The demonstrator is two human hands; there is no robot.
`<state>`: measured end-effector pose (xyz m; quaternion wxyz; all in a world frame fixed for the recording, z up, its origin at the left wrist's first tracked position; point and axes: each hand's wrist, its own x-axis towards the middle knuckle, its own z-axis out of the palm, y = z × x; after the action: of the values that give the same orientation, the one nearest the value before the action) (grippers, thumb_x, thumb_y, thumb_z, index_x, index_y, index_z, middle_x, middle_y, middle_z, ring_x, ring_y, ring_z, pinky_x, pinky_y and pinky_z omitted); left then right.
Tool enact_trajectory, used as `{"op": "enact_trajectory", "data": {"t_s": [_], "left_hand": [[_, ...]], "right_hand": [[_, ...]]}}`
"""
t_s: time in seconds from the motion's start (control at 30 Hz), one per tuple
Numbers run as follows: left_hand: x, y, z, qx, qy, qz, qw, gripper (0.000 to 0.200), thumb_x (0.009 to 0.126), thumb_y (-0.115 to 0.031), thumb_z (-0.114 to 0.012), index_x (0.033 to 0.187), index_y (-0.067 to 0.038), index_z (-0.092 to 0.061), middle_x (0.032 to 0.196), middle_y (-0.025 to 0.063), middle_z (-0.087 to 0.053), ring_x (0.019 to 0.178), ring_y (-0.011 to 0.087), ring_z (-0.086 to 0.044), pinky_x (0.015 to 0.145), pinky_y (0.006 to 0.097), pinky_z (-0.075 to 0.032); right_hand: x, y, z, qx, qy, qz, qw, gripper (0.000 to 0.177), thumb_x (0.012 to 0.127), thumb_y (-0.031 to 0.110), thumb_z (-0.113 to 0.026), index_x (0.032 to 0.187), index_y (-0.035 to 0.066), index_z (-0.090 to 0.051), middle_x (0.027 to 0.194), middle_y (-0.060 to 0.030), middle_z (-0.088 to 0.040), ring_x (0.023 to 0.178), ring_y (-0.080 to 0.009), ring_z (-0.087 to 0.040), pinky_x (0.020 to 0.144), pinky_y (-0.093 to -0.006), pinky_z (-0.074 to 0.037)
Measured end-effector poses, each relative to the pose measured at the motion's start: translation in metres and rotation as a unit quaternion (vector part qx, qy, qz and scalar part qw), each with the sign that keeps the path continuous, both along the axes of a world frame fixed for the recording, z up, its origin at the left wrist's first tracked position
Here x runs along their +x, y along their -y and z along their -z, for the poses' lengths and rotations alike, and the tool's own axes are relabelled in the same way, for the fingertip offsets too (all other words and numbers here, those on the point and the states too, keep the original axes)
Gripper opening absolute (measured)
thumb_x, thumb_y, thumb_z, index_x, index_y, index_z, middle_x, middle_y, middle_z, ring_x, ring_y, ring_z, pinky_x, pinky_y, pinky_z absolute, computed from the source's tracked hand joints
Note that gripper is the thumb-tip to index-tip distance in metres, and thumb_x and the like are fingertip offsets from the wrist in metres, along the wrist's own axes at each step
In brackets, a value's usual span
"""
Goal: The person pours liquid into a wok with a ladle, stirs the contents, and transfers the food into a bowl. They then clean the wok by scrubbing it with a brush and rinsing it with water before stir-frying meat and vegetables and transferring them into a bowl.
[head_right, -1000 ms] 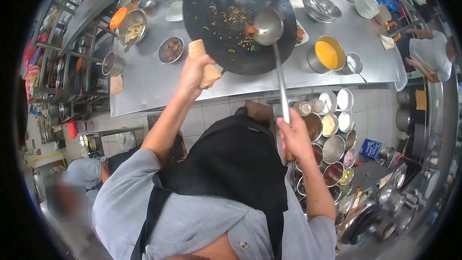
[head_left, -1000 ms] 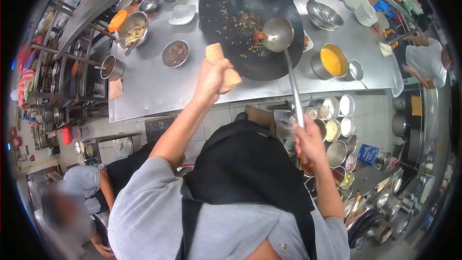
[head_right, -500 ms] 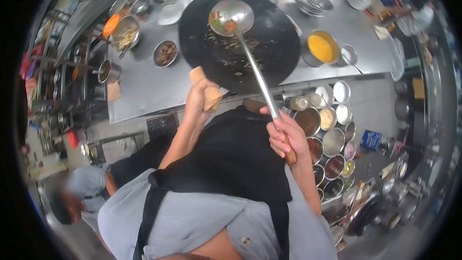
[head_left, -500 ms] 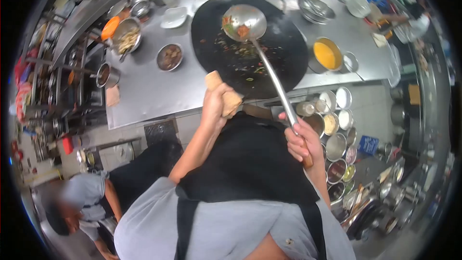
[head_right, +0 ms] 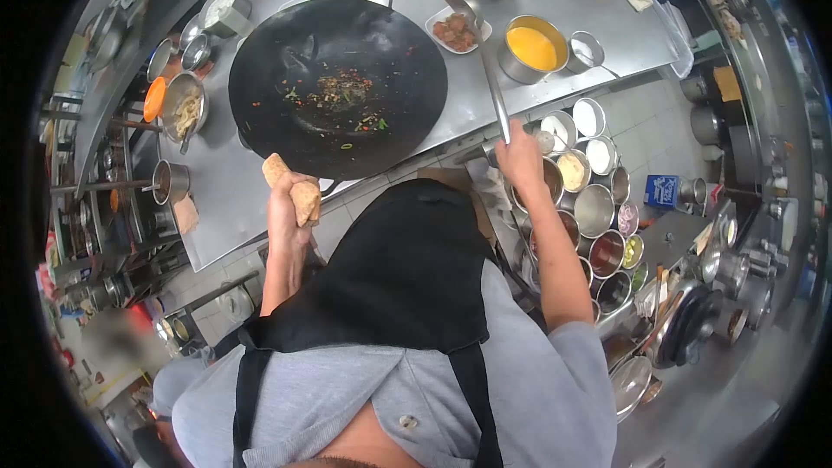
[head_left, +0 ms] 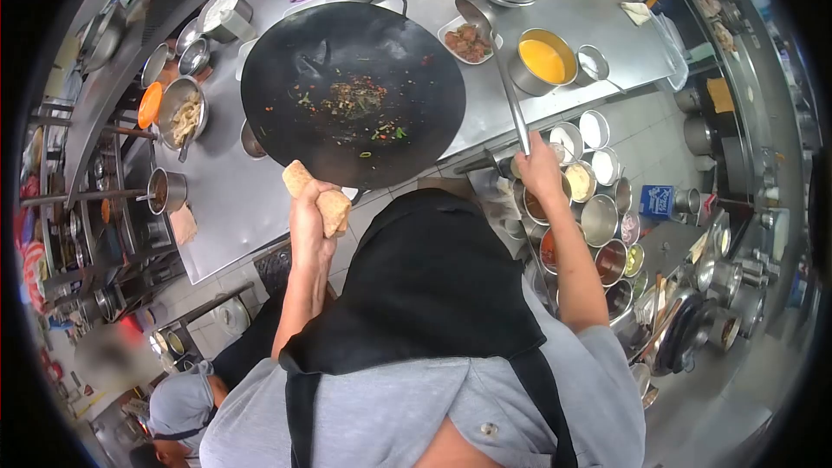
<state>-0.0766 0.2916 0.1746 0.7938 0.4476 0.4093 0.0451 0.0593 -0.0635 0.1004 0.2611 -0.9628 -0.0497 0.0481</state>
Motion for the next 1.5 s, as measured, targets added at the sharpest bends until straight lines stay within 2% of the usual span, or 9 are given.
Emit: {"op": "enact_trajectory", "data": {"t_s": [0.23,0.3,0.33,0.43,0.63,1.0,1.17,1.23,1.5], "left_hand": [[0.032,-0.031,0.013,0.013,0.01,0.053,0.998,0.015,0.081,-0.018,-0.058,0.085,-0.004,-0.056,0.069,0.0073,-0.061,0.049,0.017,-0.058,0.039,0.0283,-0.045],[0.041,-0.035,0.009,0.012,0.011,0.076,0.997,0.015,0.081,-0.014,-0.057,0.088,-0.001,-0.052,0.073,0.0087,-0.058,0.052,0.0184,-0.06,0.037,0.0294,-0.047],[0.045,-0.037,0.008,0.007,0.01,0.099,0.995,0.016,0.081,-0.015,-0.059,0.088,-0.002,-0.053,0.07,0.0082,-0.057,0.05,0.0181,-0.059,0.036,0.0292,-0.047],[0.036,-0.047,0.003,0.022,0.017,0.179,0.984,0.019,0.08,-0.021,-0.062,0.085,-0.003,-0.059,0.068,0.0058,-0.057,0.05,0.0162,-0.057,0.038,0.0274,-0.046],[0.025,-0.02,-0.051,0.047,0.039,0.334,0.941,0.035,0.081,-0.025,-0.06,0.105,0.0,-0.054,0.081,0.0118,-0.061,0.051,0.0162,-0.057,0.034,0.0254,-0.045],[-0.083,0.152,-0.213,0.042,0.146,0.698,0.7,0.032,0.078,-0.015,-0.059,0.103,0.005,-0.052,0.081,0.0145,-0.061,0.055,0.0207,-0.061,0.043,0.0289,-0.051],[-0.147,0.312,-0.172,-0.005,0.057,0.861,0.506,0.021,0.079,-0.017,-0.06,0.092,-0.001,-0.057,0.075,0.0089,-0.062,0.054,0.0178,-0.06,0.043,0.0292,-0.049],[-0.2,0.363,-0.147,-0.068,0.03,0.902,0.426,0.019,0.078,-0.018,-0.062,0.089,-0.003,-0.057,0.072,0.0068,-0.061,0.053,0.0172,-0.059,0.043,0.0293,-0.048],[-0.427,0.503,-0.052,-0.12,-0.137,0.943,0.277,0.017,0.076,-0.013,-0.063,0.088,-0.007,-0.053,0.071,0.005,-0.058,0.055,0.0195,-0.06,0.048,0.0298,-0.05]], "right_hand": [[-0.012,-0.006,-0.033,0.015,-0.032,0.042,0.999,0.032,0.081,0.012,-0.061,0.108,-0.002,-0.053,0.075,-0.0243,-0.06,0.076,-0.0457,-0.059,0.071,-0.0498,-0.045],[-0.019,-0.002,-0.029,0.017,0.032,0.009,0.999,0.03,0.082,0.012,-0.06,0.109,0.0,-0.054,0.066,-0.0165,-0.059,0.06,-0.0356,-0.061,0.059,-0.0432,-0.049],[-0.029,-0.01,-0.037,0.185,-0.088,0.062,0.977,0.028,0.083,0.012,-0.06,0.109,0.001,-0.055,0.064,-0.0119,-0.058,0.053,-0.0272,-0.058,0.051,-0.0379,-0.047],[-0.085,-0.035,-0.049,0.47,-0.216,0.122,0.847,0.025,0.085,0.01,-0.06,0.109,0.004,-0.056,0.064,-0.0006,-0.051,0.041,-0.0062,-0.048,0.034,-0.0228,-0.037],[-0.253,-0.075,-0.077,0.802,-0.207,0.102,0.551,0.031,0.086,0.012,-0.062,0.113,0.0,-0.05,0.06,0.0027,-0.044,0.037,-0.0026,-0.037,0.033,-0.0176,-0.03],[-0.504,-0.135,-0.162,0.782,0.167,0.266,0.538,0.043,0.081,0.024,-0.07,0.112,0.002,-0.051,0.058,0.005,-0.038,0.048,-0.0035,-0.035,0.047,-0.0183,-0.026],[-0.559,-0.139,-0.153,0.741,0.292,0.374,0.476,0.046,0.091,0.026,-0.058,0.128,0.006,-0.039,0.055,0.004,-0.036,0.047,-0.0041,-0.032,0.047,-0.0198,-0.025],[-0.582,-0.137,-0.155,0.746,0.338,0.427,0.382,0.043,0.093,0.022,-0.055,0.129,0.009,-0.037,0.054,0.004,-0.035,0.046,-0.0039,-0.031,0.047,-0.0212,-0.025],[-0.682,-0.074,-0.177,0.599,0.493,0.578,0.253,0.037,0.096,0.011,-0.049,0.13,0.011,-0.034,0.054,0.0008,-0.036,0.037,-0.0105,-0.037,0.039,-0.024,-0.032]]}}
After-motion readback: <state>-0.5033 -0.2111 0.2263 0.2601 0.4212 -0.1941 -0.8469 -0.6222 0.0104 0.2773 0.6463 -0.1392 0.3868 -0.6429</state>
